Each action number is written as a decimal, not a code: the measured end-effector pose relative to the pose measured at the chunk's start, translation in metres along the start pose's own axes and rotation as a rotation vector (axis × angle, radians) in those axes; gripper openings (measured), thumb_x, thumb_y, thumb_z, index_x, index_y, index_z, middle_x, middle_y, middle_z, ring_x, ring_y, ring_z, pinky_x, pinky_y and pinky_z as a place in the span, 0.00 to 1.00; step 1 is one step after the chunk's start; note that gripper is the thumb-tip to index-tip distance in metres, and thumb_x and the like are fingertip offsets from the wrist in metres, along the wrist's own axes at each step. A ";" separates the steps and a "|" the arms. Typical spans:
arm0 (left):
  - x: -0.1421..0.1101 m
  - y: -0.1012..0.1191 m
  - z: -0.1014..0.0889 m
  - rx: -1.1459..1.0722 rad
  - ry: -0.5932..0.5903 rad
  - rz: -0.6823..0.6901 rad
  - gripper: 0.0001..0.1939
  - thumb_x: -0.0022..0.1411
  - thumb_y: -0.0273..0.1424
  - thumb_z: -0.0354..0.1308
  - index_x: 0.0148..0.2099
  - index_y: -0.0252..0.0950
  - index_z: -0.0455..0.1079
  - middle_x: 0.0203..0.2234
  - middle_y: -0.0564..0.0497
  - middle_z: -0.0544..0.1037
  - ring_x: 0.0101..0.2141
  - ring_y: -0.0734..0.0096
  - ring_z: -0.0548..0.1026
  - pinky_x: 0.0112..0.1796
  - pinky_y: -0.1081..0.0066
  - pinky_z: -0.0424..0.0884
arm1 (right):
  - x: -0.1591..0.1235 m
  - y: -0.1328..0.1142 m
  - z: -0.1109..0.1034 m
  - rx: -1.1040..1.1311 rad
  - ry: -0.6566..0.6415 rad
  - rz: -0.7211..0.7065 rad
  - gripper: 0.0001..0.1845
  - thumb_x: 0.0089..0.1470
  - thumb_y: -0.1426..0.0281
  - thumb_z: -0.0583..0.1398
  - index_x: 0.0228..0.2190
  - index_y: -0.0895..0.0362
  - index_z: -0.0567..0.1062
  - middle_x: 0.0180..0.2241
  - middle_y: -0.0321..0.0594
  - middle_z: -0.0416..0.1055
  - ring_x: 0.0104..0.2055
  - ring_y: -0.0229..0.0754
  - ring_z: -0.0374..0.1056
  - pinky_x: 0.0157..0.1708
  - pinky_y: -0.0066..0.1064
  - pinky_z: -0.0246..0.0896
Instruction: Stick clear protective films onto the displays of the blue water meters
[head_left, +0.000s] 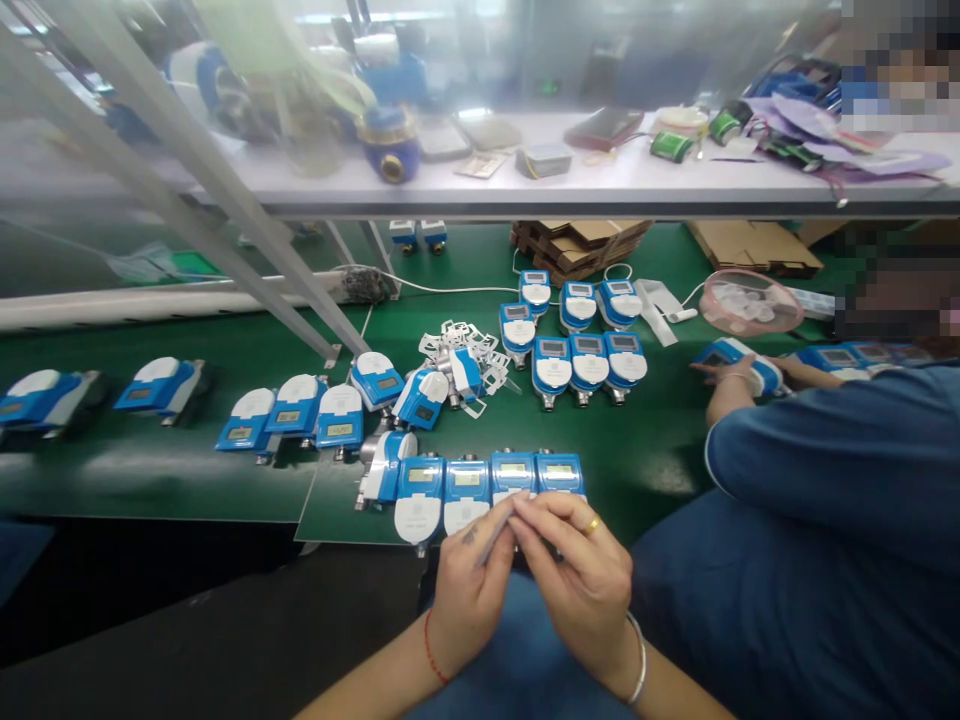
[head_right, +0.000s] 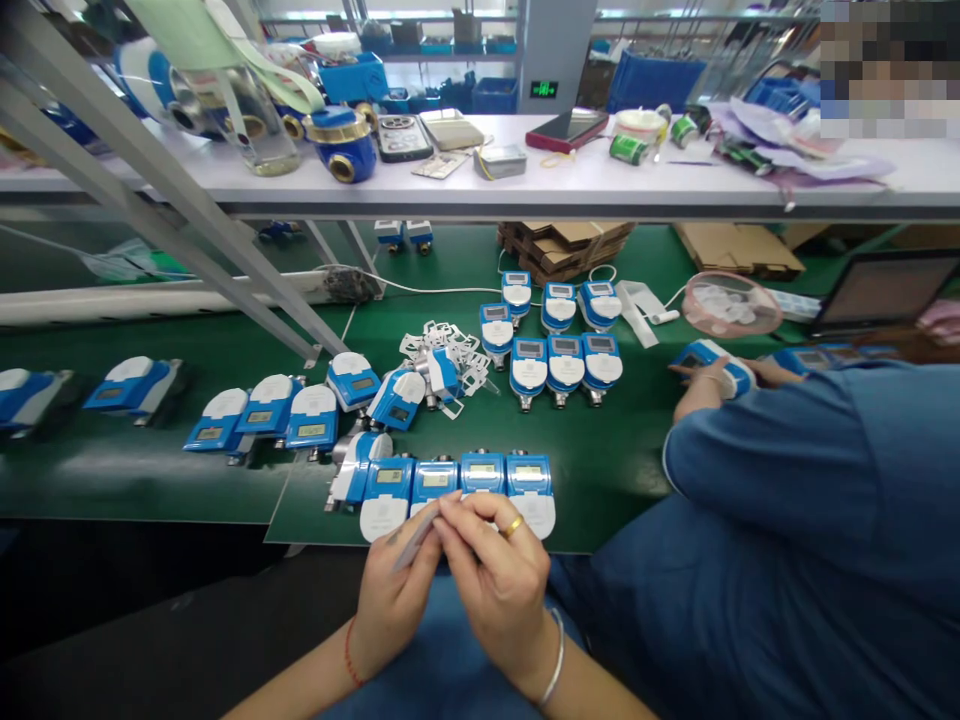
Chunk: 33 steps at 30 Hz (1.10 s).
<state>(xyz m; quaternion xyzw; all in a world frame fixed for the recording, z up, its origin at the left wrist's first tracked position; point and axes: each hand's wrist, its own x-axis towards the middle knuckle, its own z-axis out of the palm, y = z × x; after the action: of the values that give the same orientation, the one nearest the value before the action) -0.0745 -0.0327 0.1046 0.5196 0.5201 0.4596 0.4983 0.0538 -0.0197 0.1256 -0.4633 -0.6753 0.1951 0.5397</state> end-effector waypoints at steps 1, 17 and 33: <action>0.000 0.000 0.000 -0.004 0.003 -0.003 0.15 0.60 0.30 0.58 0.49 0.41 0.76 0.45 0.46 0.80 0.46 0.57 0.78 0.51 0.65 0.70 | 0.000 0.000 0.000 0.000 0.002 0.006 0.17 0.53 0.81 0.62 0.43 0.54 0.79 0.34 0.42 0.74 0.35 0.40 0.73 0.36 0.28 0.73; 0.002 0.010 0.001 0.248 0.053 0.387 0.20 0.64 0.20 0.49 0.55 0.38 0.70 0.46 0.49 0.80 0.46 0.70 0.78 0.48 0.77 0.72 | -0.006 0.005 0.001 -0.099 -0.019 -0.225 0.28 0.53 0.85 0.60 0.54 0.58 0.71 0.39 0.47 0.76 0.41 0.44 0.74 0.42 0.32 0.74; 0.009 0.015 -0.001 0.291 0.016 0.428 0.22 0.65 0.20 0.48 0.58 0.39 0.66 0.49 0.48 0.78 0.47 0.72 0.77 0.50 0.78 0.70 | 0.003 0.001 0.003 -0.018 0.032 -0.124 0.22 0.53 0.83 0.61 0.48 0.53 0.76 0.35 0.41 0.76 0.37 0.41 0.75 0.38 0.31 0.75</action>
<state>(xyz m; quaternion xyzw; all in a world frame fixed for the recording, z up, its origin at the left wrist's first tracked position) -0.0737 -0.0230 0.1195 0.6802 0.4629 0.4791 0.3058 0.0519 -0.0162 0.1250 -0.4284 -0.6959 0.1477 0.5571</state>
